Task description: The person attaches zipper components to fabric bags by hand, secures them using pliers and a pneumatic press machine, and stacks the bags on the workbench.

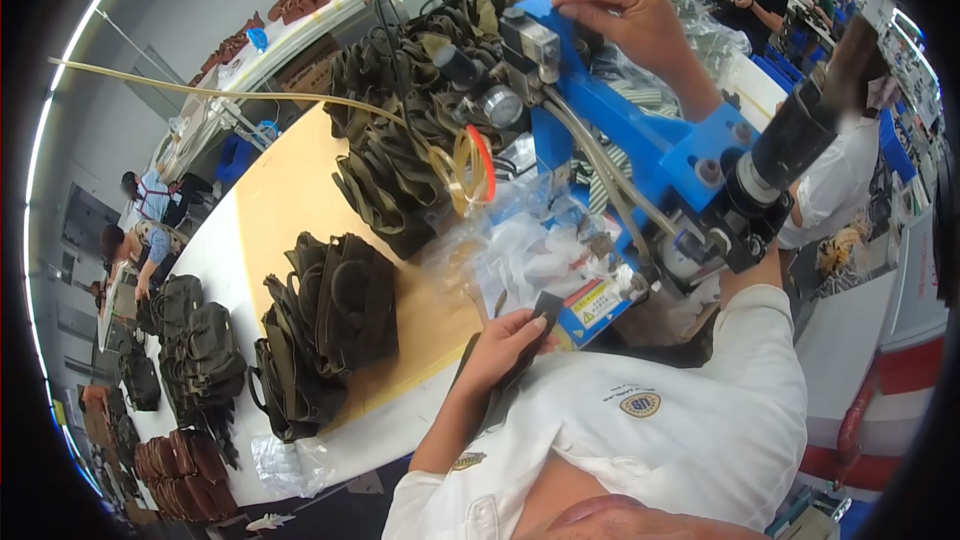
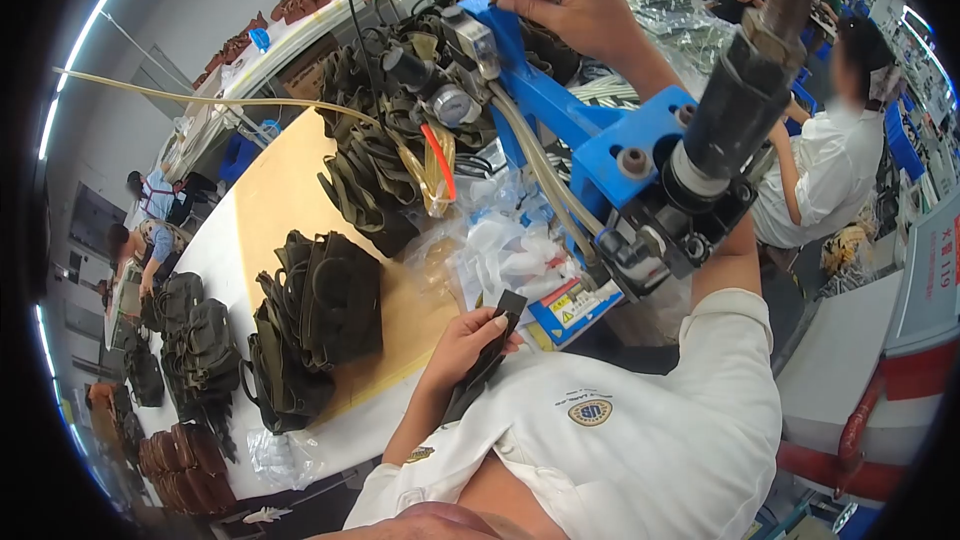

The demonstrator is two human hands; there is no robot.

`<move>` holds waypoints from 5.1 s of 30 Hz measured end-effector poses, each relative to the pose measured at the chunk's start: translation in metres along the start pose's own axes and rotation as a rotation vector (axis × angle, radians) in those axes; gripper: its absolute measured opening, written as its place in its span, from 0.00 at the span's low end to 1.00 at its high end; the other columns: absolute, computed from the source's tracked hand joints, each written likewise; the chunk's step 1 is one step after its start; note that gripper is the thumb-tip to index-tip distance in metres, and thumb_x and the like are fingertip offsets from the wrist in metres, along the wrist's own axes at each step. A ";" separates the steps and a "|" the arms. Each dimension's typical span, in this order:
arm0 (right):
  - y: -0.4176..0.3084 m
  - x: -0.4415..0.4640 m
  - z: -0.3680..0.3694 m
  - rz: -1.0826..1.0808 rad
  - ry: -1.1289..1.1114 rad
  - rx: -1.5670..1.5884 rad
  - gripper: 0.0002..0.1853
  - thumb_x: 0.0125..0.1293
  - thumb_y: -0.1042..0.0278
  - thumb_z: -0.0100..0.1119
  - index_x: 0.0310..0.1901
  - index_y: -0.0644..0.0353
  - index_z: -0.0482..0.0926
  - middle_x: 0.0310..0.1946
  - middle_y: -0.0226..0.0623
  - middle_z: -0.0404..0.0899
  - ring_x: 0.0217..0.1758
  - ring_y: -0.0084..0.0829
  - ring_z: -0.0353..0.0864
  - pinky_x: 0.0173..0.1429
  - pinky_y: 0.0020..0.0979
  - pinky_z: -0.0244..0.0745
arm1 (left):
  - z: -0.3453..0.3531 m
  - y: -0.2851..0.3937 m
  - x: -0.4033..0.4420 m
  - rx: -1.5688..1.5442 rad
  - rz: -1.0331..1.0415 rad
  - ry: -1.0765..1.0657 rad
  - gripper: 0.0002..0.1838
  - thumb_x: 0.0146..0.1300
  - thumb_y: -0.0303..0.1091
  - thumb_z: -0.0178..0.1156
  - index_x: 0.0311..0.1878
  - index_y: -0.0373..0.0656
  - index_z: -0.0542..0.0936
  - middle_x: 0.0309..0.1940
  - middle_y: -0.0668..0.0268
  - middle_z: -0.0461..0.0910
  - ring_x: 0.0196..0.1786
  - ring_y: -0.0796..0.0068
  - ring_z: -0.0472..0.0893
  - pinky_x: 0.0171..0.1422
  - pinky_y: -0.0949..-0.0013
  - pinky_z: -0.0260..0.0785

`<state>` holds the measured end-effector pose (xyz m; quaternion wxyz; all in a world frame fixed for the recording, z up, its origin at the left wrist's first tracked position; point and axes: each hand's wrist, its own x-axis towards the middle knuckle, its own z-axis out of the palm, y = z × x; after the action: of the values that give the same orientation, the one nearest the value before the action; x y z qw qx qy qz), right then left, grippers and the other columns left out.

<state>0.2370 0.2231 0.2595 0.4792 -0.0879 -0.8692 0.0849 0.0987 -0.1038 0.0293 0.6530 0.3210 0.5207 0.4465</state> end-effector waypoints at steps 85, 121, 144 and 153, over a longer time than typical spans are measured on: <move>-0.125 -0.346 0.087 1.225 0.834 0.294 0.15 0.67 0.61 0.62 0.28 0.63 0.79 0.18 0.27 0.75 0.23 0.16 0.72 0.29 0.25 0.67 | 0.088 0.018 0.119 0.287 -0.048 -0.288 0.11 0.71 0.36 0.59 0.40 0.37 0.80 0.34 0.66 0.81 0.32 0.77 0.76 0.39 0.73 0.67; -0.132 -0.342 0.086 1.359 0.841 0.289 0.17 0.67 0.56 0.63 0.27 0.62 0.81 0.18 0.27 0.77 0.20 0.17 0.73 0.27 0.23 0.68 | 0.076 0.003 0.138 0.074 -0.077 -0.345 0.06 0.64 0.29 0.60 0.32 0.36 0.79 0.23 0.68 0.75 0.31 0.75 0.75 0.42 0.72 0.68; -0.126 -0.347 0.086 1.295 0.865 0.513 0.16 0.70 0.59 0.62 0.29 0.62 0.80 0.19 0.26 0.76 0.22 0.16 0.75 0.29 0.22 0.70 | 0.075 0.003 0.139 0.044 -0.072 -0.420 0.07 0.63 0.28 0.61 0.28 0.41 0.76 0.21 0.69 0.75 0.28 0.79 0.73 0.39 0.75 0.65; -0.198 -0.331 0.074 1.330 0.865 0.322 0.13 0.73 0.59 0.59 0.37 0.62 0.79 0.26 0.22 0.75 0.31 0.13 0.73 0.37 0.19 0.70 | 0.068 0.004 0.087 0.287 0.122 -0.422 0.05 0.64 0.29 0.64 0.35 0.38 0.80 0.25 0.73 0.78 0.29 0.87 0.74 0.36 0.80 0.63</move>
<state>0.3342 -0.0512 -0.0045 0.6288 -0.5415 -0.3500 0.4346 0.1680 -0.0195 0.0160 0.6669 0.5271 0.4106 0.3298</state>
